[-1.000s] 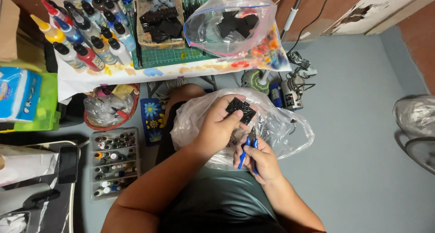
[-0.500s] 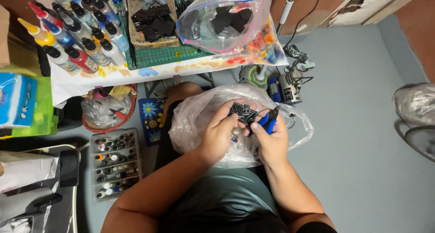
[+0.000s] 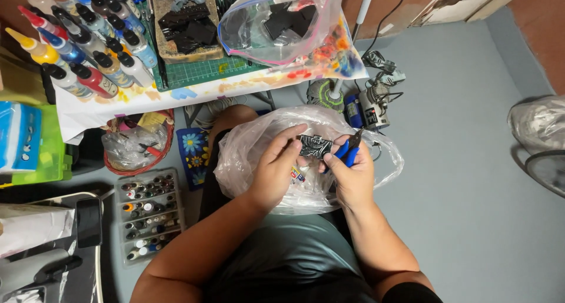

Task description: Trimming small plastic model parts from a sprue using side cutters over a waste bag.

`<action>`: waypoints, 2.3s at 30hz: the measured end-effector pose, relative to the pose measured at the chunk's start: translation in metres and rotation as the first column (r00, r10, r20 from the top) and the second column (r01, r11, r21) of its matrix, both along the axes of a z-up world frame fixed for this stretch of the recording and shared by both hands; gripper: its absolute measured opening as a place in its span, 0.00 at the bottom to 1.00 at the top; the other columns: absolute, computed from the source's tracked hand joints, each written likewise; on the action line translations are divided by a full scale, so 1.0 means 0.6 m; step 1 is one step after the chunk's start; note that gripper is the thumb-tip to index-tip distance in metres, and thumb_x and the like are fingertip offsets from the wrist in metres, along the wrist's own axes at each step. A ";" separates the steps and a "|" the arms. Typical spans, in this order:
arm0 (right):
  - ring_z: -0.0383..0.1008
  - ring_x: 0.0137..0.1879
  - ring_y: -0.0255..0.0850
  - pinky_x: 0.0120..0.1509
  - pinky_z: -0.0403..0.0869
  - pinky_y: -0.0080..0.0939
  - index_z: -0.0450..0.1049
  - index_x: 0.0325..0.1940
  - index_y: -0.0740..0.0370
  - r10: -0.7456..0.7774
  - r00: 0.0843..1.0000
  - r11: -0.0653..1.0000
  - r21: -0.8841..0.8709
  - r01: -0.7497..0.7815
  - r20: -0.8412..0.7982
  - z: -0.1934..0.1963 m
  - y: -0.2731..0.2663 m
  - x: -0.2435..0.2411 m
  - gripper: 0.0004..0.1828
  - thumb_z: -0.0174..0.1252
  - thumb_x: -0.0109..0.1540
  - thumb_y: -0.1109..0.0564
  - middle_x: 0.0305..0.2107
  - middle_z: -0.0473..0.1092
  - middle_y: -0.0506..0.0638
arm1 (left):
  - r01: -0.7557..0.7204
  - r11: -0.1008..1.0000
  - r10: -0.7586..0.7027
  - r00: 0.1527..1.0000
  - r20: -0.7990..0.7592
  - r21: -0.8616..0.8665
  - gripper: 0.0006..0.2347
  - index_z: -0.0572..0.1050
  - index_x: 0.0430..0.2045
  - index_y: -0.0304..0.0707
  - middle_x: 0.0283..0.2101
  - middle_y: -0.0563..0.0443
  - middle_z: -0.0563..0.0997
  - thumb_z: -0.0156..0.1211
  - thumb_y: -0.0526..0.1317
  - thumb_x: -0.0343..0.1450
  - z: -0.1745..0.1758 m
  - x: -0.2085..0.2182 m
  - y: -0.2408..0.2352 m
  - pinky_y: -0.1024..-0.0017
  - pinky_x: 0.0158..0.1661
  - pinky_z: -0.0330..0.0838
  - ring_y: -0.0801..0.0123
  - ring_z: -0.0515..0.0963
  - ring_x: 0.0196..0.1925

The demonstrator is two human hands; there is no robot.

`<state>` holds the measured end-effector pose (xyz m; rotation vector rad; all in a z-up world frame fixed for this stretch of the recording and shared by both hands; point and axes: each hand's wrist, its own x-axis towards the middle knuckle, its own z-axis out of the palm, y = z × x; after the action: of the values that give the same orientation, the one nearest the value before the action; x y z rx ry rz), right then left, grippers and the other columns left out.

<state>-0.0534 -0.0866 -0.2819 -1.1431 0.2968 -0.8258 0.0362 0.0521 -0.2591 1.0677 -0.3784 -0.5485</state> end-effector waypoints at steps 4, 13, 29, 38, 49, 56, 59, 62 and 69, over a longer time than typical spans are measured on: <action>0.75 0.22 0.47 0.27 0.78 0.44 0.68 0.49 0.71 0.018 1.000 1.000 -0.005 -0.018 -0.015 -0.002 0.002 -0.001 0.20 0.63 0.56 0.76 0.27 0.75 0.66 | 0.015 1.000 -0.015 1.000 -0.025 0.009 0.14 0.75 0.57 0.35 0.33 0.48 0.72 0.53 0.34 0.76 0.024 0.001 0.001 0.79 0.34 0.78 0.69 0.81 0.29; 0.76 0.23 0.49 0.30 0.78 0.46 0.68 0.49 0.71 0.032 0.999 0.999 -0.001 -0.032 0.023 -0.013 -0.004 -0.005 0.20 0.65 0.56 0.75 0.29 0.75 0.67 | 0.035 0.999 -0.035 0.999 -0.040 0.001 0.12 0.78 0.52 0.32 0.28 0.46 0.76 0.51 0.31 0.76 0.011 0.005 0.000 0.78 0.37 0.80 0.71 0.81 0.29; 0.79 0.28 0.48 0.33 0.81 0.46 0.68 0.49 0.72 0.004 0.999 1.000 -0.025 -0.003 0.043 -0.026 -0.005 -0.009 0.21 0.66 0.55 0.75 0.35 0.78 0.65 | 0.041 0.998 -0.046 0.994 0.099 0.054 0.12 0.79 0.50 0.36 0.26 0.51 0.73 0.50 0.31 0.76 0.038 0.003 0.008 0.78 0.36 0.78 0.76 0.76 0.30; 0.80 0.32 0.45 0.36 0.83 0.45 0.72 0.47 0.75 -0.010 1.000 0.981 -0.195 0.006 -0.018 -0.035 -0.003 -0.018 0.12 0.64 0.60 0.71 0.32 0.75 0.62 | -0.050 0.990 0.012 0.961 0.276 0.134 0.11 0.81 0.47 0.37 0.39 0.43 0.85 0.63 0.31 0.71 0.027 0.004 0.008 0.66 0.48 0.79 0.68 0.82 0.43; 0.81 0.38 0.54 0.45 0.78 0.54 0.80 0.48 0.70 0.112 0.945 0.571 -0.758 -0.315 -0.308 0.082 -0.035 -0.038 0.11 0.60 0.63 0.64 0.34 0.78 0.60 | -0.169 0.961 0.030 0.852 0.523 0.219 0.11 0.82 0.45 0.41 0.40 0.46 0.85 0.66 0.32 0.69 0.035 0.005 0.023 0.64 0.52 0.76 0.58 0.85 0.46; 0.79 0.36 0.60 0.43 0.78 0.56 0.80 0.51 0.70 0.111 0.903 0.414 -0.806 -0.423 -0.416 0.126 -0.042 -0.046 0.14 0.57 0.62 0.65 0.32 0.77 0.63 | -0.198 0.944 -0.007 0.789 0.614 0.266 0.13 0.81 0.48 0.45 0.39 0.48 0.85 0.66 0.35 0.69 0.039 0.006 0.023 0.64 0.52 0.76 0.57 0.83 0.46; 0.79 0.35 0.61 0.43 0.78 0.56 0.79 0.51 0.71 0.079 0.898 0.360 -0.827 -0.431 -0.433 0.136 -0.042 -0.048 0.14 0.57 0.62 0.65 0.30 0.76 0.63 | -0.192 0.944 -0.020 0.778 0.628 0.267 0.12 0.81 0.48 0.44 0.39 0.47 0.84 0.65 0.35 0.70 0.044 0.006 0.025 0.64 0.50 0.76 0.56 0.83 0.45; 0.78 0.34 0.62 0.41 0.78 0.57 0.79 0.50 0.72 0.062 0.890 0.324 -0.835 -0.445 -0.451 0.141 -0.042 -0.048 0.14 0.57 0.62 0.65 0.28 0.75 0.63 | -0.194 0.946 -0.022 0.764 0.645 0.262 0.12 0.81 0.48 0.44 0.39 0.48 0.84 0.65 0.35 0.70 0.043 0.006 0.024 0.65 0.50 0.76 0.56 0.83 0.45; 0.78 0.31 0.56 0.35 0.78 0.52 0.81 0.45 0.65 0.016 0.829 0.262 -0.798 -0.543 -0.559 0.123 -0.067 -0.059 0.13 0.55 0.59 0.63 0.24 0.74 0.56 | -0.144 0.962 -0.075 0.678 0.732 0.232 0.11 0.80 0.48 0.44 0.37 0.48 0.83 0.62 0.34 0.72 0.038 0.008 0.027 0.65 0.50 0.75 0.57 0.83 0.43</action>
<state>-0.0887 -0.1270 -0.2078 -2.4975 -0.1079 -0.2886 0.0413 0.0683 -0.2364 1.5515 -1.0211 -0.0948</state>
